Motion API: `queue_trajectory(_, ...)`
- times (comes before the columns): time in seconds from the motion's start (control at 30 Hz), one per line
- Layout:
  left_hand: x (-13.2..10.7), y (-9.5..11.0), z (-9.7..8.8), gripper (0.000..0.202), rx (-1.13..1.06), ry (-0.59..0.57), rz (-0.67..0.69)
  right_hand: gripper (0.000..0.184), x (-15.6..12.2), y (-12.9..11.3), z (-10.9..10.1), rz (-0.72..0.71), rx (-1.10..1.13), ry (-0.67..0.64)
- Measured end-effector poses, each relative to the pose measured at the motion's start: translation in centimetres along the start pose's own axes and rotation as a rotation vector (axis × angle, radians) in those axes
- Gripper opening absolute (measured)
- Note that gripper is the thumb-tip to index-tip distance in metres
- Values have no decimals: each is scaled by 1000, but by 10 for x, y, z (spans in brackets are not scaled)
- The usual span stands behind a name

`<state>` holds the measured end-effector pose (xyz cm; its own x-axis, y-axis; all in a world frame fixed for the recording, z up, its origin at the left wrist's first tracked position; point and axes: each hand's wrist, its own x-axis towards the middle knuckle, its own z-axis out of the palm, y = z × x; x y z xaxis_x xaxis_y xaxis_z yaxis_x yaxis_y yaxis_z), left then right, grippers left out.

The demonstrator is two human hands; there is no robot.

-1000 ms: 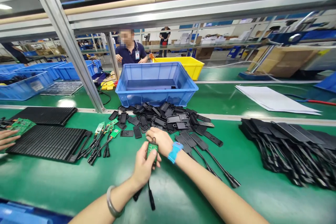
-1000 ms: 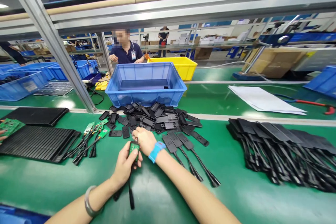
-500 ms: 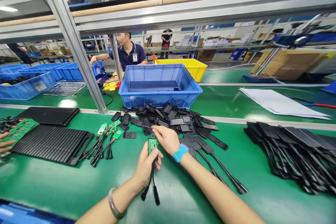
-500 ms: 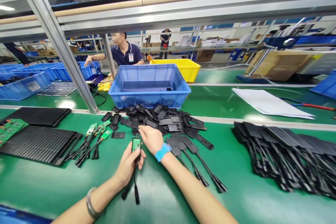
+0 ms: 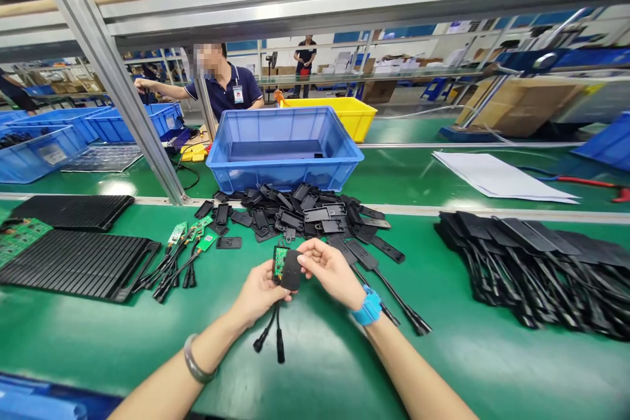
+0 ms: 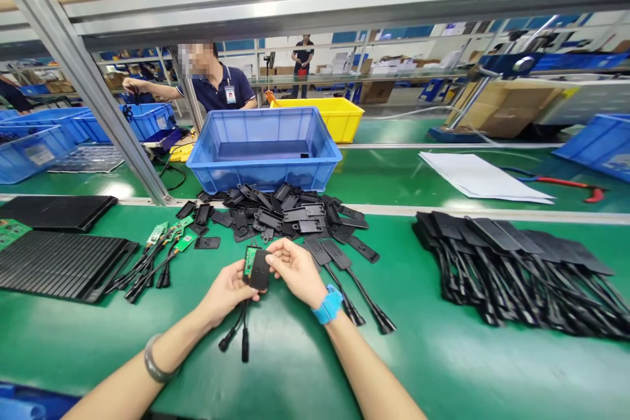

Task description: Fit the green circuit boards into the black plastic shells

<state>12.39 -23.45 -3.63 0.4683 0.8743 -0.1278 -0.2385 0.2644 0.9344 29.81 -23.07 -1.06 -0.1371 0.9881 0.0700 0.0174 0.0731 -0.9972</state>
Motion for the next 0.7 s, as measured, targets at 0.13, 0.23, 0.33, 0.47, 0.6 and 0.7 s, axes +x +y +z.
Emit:
queue_trajectory(0.13,-2,-1,-1,53,2,-23,-57,26,-1,4,3,2,-40,63)
queue_trajectory(0.23,-2,-3,-1,55,26,-44,-80,25,-1,7,4,-2,-51,85)
queue_trajectory(0.33,-1,-4,-1,51,99,-45,-52,31,0,11,5,39,-5,80)
queue_trajectory(0.47,0,-4,0,41,218,-29,-12,42,0,14,7,118,81,39)
queue_trajectory(0.6,-2,-4,1,55,256,-15,-9,41,1,13,8,127,51,-67)
queue_trajectory(0.7,-3,-6,1,57,314,20,13,41,1,16,10,66,-22,-59)
